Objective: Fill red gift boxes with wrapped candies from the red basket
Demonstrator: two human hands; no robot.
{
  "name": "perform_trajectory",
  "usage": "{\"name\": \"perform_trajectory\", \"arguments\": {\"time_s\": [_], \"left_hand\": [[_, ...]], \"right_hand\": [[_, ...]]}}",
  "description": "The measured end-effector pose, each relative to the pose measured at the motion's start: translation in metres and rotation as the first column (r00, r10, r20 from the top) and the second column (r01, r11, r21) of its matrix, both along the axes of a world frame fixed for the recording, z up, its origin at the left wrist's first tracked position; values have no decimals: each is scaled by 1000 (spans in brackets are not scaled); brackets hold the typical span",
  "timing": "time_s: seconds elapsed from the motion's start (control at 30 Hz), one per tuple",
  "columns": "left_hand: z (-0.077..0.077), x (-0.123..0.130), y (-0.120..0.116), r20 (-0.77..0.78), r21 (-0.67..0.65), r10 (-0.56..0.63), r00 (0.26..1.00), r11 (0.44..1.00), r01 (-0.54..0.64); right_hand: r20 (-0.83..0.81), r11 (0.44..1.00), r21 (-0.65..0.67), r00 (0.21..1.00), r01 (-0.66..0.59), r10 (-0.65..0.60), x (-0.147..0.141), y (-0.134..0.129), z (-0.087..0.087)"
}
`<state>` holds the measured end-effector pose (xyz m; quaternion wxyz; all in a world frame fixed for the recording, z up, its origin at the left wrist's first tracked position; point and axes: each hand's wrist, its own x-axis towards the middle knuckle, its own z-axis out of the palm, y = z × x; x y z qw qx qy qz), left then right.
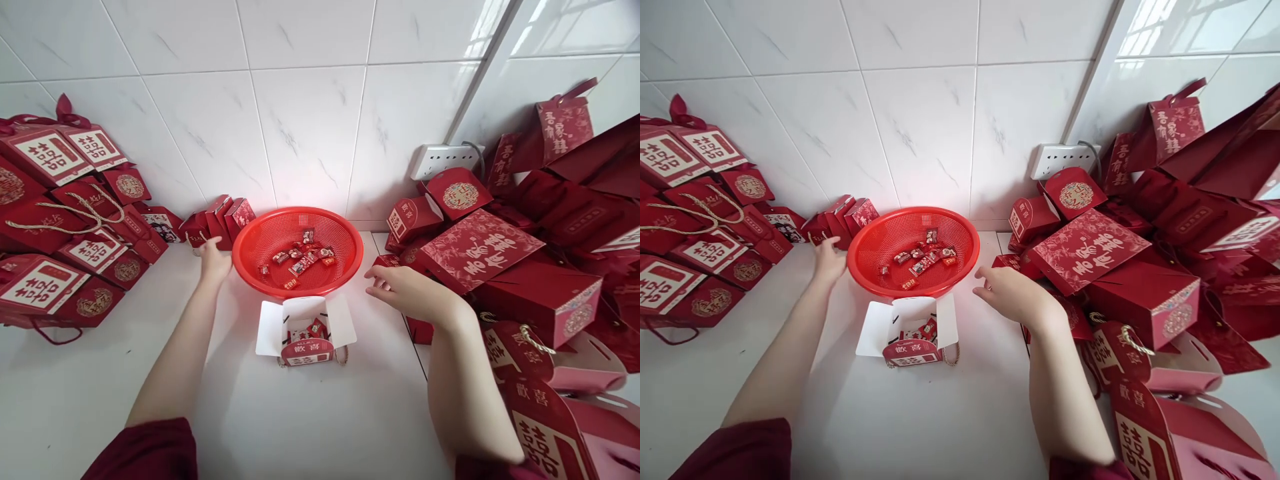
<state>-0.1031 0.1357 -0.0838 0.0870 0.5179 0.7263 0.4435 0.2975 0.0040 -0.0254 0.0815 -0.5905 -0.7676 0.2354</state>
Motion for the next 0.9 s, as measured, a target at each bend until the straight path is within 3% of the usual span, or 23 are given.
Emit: {"name": "perform_trajectory", "arguments": {"time_s": [0.13,0.2,0.27,0.37,0.43,0.53,0.73,0.9], "left_hand": [[41,-1,-34,-56,60,-97,994,993,101],[55,6,-51,-111,5,-119,987,993,120],[62,15,-63,-160,-166,-182,970,974,155],[59,28,-73,-219,-476,-402,889,840,263],[53,33,-73,-244,-547,-504,828,777,312],[44,36,-70,-277,-541,-535,798,773,331],[36,37,-62,-239,-599,-518,821,744,295],[42,47,-68,-218,-664,-531,819,695,274]], "right_hand": [[-5,999,20,999,47,-47,7,-5,11],[-11,997,27,997,75,-75,10,-7,15],[-20,994,33,994,104,-103,14,-10,18],[-42,988,48,988,149,-147,23,-16,21],[-48,981,64,982,184,-181,29,-20,22],[-26,968,72,971,239,-238,39,-24,24],[42,914,167,923,370,-382,58,-24,17],[68,782,386,830,490,-553,62,-15,8]]}}
